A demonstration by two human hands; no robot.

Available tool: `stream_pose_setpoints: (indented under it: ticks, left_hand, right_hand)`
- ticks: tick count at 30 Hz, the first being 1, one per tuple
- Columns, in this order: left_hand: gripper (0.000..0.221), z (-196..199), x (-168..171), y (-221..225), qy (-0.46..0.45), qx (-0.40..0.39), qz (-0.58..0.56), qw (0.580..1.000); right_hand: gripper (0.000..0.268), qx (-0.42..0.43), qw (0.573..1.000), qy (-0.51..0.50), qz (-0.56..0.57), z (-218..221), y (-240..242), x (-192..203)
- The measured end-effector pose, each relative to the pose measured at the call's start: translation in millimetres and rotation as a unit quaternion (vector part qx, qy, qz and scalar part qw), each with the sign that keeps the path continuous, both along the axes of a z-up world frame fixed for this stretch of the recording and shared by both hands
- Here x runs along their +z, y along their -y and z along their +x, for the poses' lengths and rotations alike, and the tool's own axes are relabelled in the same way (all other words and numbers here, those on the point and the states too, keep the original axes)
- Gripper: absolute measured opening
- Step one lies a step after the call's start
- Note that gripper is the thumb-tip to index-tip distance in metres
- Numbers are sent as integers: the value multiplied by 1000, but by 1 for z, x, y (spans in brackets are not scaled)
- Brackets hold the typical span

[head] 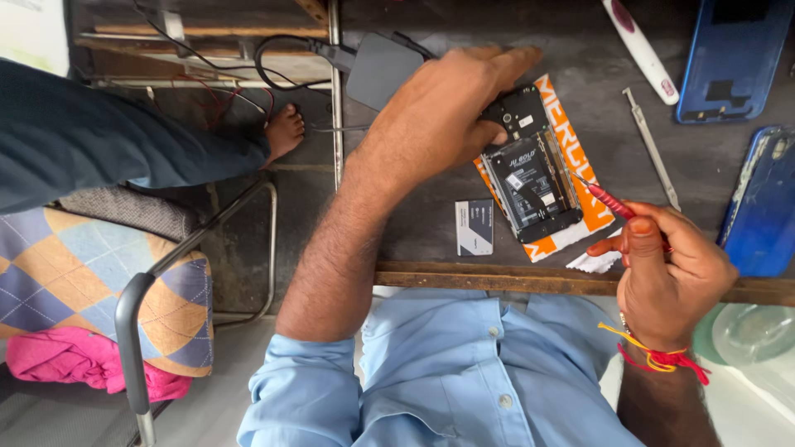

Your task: The person disassembles a mobile phone using a screwdriver, removes the back panel and internal components, then installs a new battery and reassembles the device.

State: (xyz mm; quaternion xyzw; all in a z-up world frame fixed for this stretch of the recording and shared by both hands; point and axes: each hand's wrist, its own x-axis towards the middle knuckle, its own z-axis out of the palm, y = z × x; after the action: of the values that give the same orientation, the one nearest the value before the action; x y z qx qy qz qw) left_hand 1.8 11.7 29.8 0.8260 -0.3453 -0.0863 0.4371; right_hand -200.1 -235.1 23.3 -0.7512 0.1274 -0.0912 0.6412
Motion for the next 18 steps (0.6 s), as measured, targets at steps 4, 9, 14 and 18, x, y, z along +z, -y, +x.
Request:
stream_pose_setpoints:
  ticks: [4,9,14,18]
  left_hand:
    - [84,-4,0,4,7,1,36,999]
    - [86,-8,-4,8,35,13,50,998]
    - [72,-7,-11,4,28,-2,45,999]
    - [63,-10,-22,3,31,8,44,999]
  right_hand:
    - [25,17,996,-24,-84,-11,2,7]
    - [16,79,957,-37,-278,-36,19,11]
    - [14,86,942,-25,-324,-47,28,4]
    - [15,81,944,-21,-319,-45,34,3]
